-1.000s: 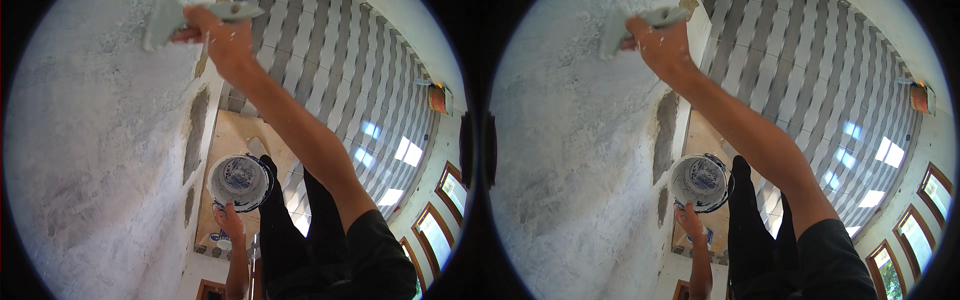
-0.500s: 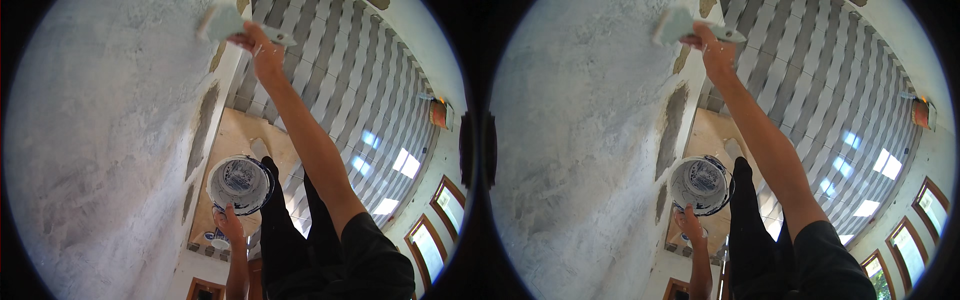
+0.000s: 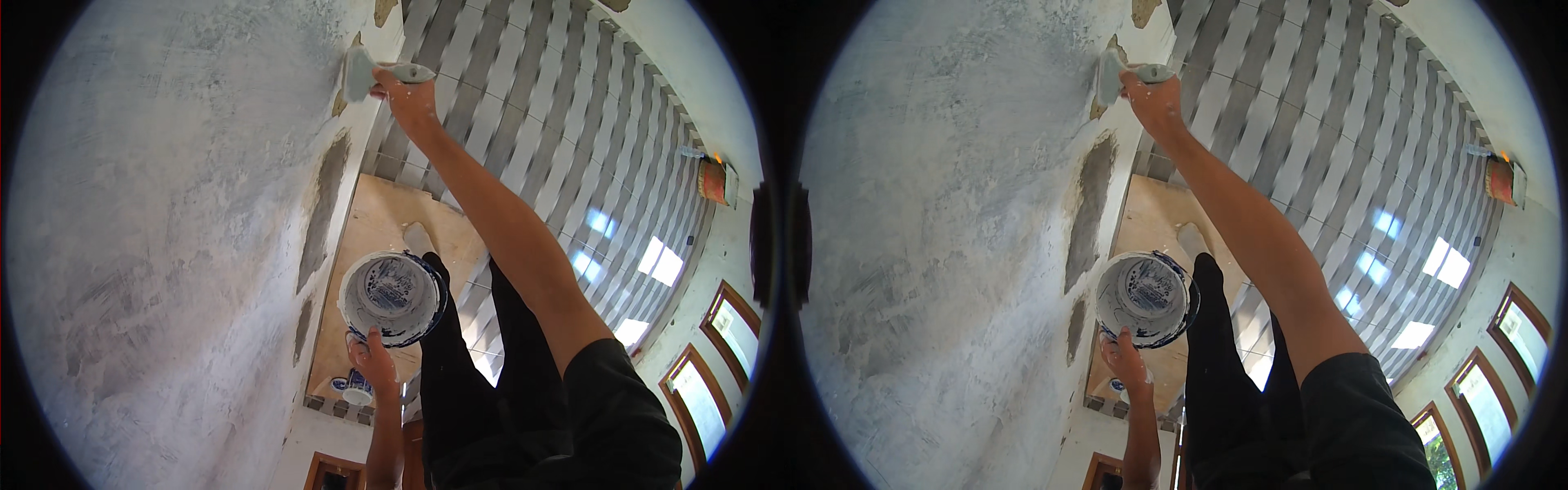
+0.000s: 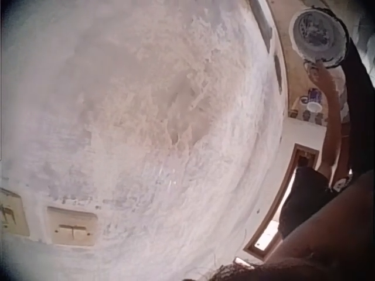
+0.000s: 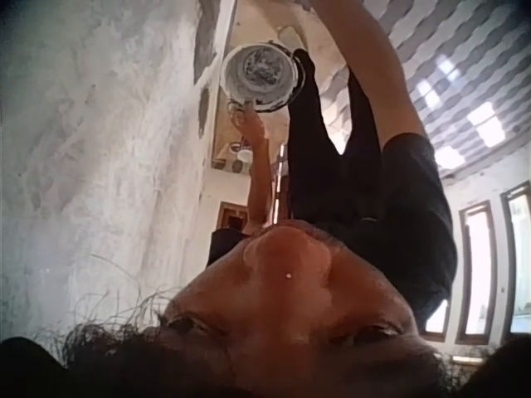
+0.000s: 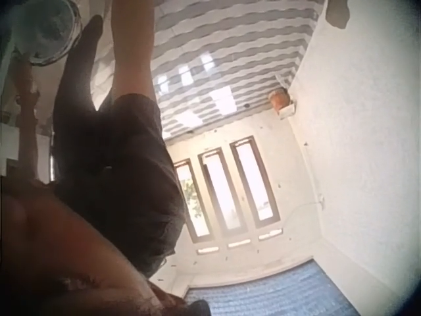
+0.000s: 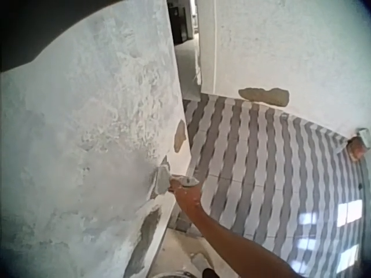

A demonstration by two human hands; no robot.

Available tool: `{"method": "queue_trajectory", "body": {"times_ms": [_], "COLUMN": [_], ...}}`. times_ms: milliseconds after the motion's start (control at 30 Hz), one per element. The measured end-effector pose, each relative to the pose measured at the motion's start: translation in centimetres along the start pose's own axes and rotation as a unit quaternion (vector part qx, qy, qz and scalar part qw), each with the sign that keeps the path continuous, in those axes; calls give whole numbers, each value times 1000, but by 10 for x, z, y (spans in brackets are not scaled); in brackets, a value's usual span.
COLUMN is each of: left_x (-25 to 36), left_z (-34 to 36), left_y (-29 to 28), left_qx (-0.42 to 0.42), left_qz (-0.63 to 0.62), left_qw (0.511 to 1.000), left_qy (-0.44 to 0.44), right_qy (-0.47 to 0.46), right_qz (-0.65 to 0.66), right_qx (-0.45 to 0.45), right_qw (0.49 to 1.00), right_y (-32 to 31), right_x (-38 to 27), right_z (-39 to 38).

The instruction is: The person is applying plaster or filler to a wall using a brush and a bucket of material.

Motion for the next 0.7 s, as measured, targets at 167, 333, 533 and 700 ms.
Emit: {"method": "queue_trajectory", "body": {"times_ms": [167,333,533,700], "left_x": [-25,-41,-27,-33], "left_z": [1,-1,-5,-6], "left_y": [3,17,2,1], "left_qx": [-23,-46,-2,-14], "left_qz": [-15,-16,-8,-50], "left_qw": [1000,998,999,998], "left_qy": [-5,-26,-36,-46], "right_qy": [22,41,47,125], "right_qz": [85,212,283,317], "right_qx": [-16,-101,-136,-65], "right_qw": [996,971,948,938], "right_y": [56,117,140,86], "right_x": [-9,-91,-100,-9], "right_z": [-78,-122,-138,-125]}}
Point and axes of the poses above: each hand's wrist, its own z-axis towards the middle knuckle, its own y-axis out of the palm, x = y × z, the point moved 10 cm from there along z, towards the middle knuckle, and after that the axes turned 11 degrees about z, right-handed, at the moved point
